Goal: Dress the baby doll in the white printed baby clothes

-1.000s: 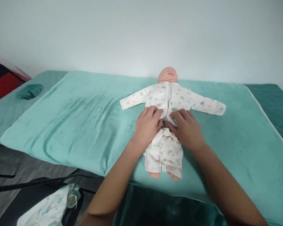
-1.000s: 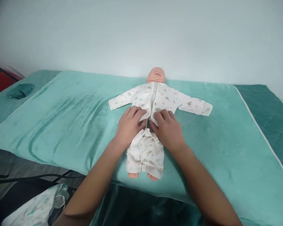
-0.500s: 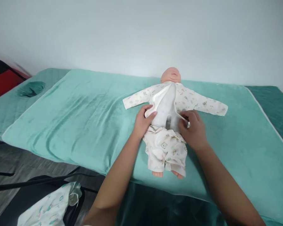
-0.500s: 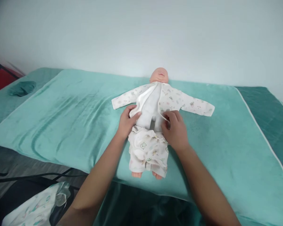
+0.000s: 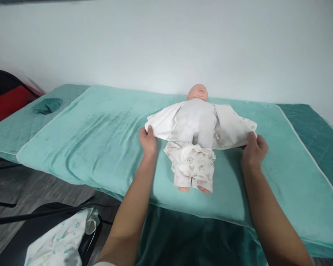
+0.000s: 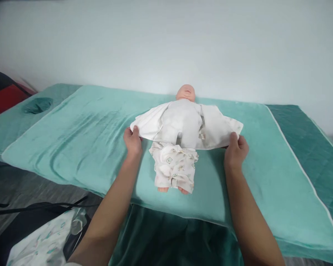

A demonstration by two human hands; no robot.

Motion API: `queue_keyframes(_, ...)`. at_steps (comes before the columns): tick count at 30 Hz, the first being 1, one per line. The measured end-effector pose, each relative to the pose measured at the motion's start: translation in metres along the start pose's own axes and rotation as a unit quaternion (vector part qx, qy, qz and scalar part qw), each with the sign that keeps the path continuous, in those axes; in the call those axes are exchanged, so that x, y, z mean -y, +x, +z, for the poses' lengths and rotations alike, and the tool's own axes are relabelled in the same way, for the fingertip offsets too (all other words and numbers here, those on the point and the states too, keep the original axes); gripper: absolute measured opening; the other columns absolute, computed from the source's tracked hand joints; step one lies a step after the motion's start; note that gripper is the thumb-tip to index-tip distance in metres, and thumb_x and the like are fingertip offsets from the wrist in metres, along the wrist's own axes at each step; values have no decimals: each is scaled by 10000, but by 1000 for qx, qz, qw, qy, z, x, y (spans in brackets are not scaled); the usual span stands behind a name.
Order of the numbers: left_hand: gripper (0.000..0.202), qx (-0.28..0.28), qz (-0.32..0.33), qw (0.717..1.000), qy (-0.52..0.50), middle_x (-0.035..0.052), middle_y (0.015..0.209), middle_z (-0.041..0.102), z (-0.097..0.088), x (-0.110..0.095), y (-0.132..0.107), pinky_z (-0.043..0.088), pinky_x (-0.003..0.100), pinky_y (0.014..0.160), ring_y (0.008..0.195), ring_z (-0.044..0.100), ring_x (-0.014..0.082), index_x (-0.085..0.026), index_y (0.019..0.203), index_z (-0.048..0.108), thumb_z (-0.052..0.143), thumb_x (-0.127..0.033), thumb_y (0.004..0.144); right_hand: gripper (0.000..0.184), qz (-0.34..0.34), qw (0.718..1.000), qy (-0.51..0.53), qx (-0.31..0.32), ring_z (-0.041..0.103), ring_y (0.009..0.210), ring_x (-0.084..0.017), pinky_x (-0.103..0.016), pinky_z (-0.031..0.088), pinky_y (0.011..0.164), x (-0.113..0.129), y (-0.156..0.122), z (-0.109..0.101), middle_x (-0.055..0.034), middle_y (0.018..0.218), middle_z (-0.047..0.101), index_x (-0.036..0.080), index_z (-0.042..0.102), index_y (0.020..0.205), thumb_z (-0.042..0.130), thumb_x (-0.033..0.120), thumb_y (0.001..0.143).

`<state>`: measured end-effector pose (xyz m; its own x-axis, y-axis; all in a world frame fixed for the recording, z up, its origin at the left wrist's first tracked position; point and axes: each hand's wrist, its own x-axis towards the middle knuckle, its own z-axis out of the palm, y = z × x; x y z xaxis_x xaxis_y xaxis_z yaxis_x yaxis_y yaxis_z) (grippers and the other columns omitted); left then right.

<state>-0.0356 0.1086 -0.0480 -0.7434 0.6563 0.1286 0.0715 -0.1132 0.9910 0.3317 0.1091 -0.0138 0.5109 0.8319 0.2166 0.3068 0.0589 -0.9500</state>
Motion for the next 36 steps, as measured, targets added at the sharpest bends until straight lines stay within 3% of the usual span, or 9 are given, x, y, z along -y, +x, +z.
queue_keyframes(2,311,-2,33,995,98,-42,665,439,-10,0,2,300,249,591,612,384,106,-195,747,457,581,-381,963,351,38,996,-76,-34,401,542,-115,-265,316,537,-6,0,-22,39,568,416,202,449,654,547,433,899)
queue_keyframes(6,266,-3,68,970,232,-29,671,453,-17,-2,0,321,279,657,630,390,134,-210,737,426,547,-270,967,371,28,961,-274,15,423,576,-133,-293,294,608,-10,-9,-49,-10,577,519,173,562,622,531,395,917)
queue_keyframes(10,68,10,69,954,292,19,772,534,-14,-2,-4,405,332,769,748,522,201,-206,868,516,557,-209,923,360,24,924,-381,14,259,558,-119,-300,214,612,-10,-18,-48,0,591,450,181,570,676,558,452,913)
queue_keyframes(12,131,6,105,949,296,75,927,601,-12,-1,-6,433,376,890,929,576,242,-190,966,554,564,-120,856,355,20,920,-391,-2,231,559,-112,-298,204,613,-10,-21,-44,1,614,459,184,566,719,582,490,899)
queue_keyframes(15,242,11,162,961,224,103,1089,623,-10,-5,-13,437,381,991,1087,572,235,-183,1038,595,573,-105,809,368,-54,932,-357,-6,338,578,-122,-298,242,616,-13,-29,-39,-18,671,525,184,540,742,572,513,903)
queue_keyframes(18,158,125,75,987,66,41,900,647,-8,-13,-28,491,312,839,859,611,174,-191,976,649,625,-259,836,358,-177,942,-277,63,490,659,-149,-301,350,652,-12,-44,-31,-38,749,589,184,558,779,545,508,933)
queue_keyframes(22,272,291,-39,955,-48,3,748,635,-10,-25,-48,420,256,659,675,543,126,-182,914,726,764,-410,770,256,-265,937,-121,191,597,788,-154,-300,483,740,1,-66,-11,-43,884,651,197,622,881,585,436,965)
queue_keyframes(29,260,442,-8,896,-39,13,850,594,-18,-36,-52,354,255,656,717,478,116,-187,925,760,819,-364,744,203,-304,915,-16,265,611,925,-184,-334,521,747,11,-78,7,-70,1035,651,225,654,1003,726,384,901)
queue_keyframes(36,214,470,23,882,-18,24,1001,594,-20,-35,-50,340,257,702,789,464,123,-178,855,670,797,-311,746,258,-258,910,20,323,598,983,-181,-312,493,790,6,-71,7,-61,1083,631,231,658,1053,701,446,918)
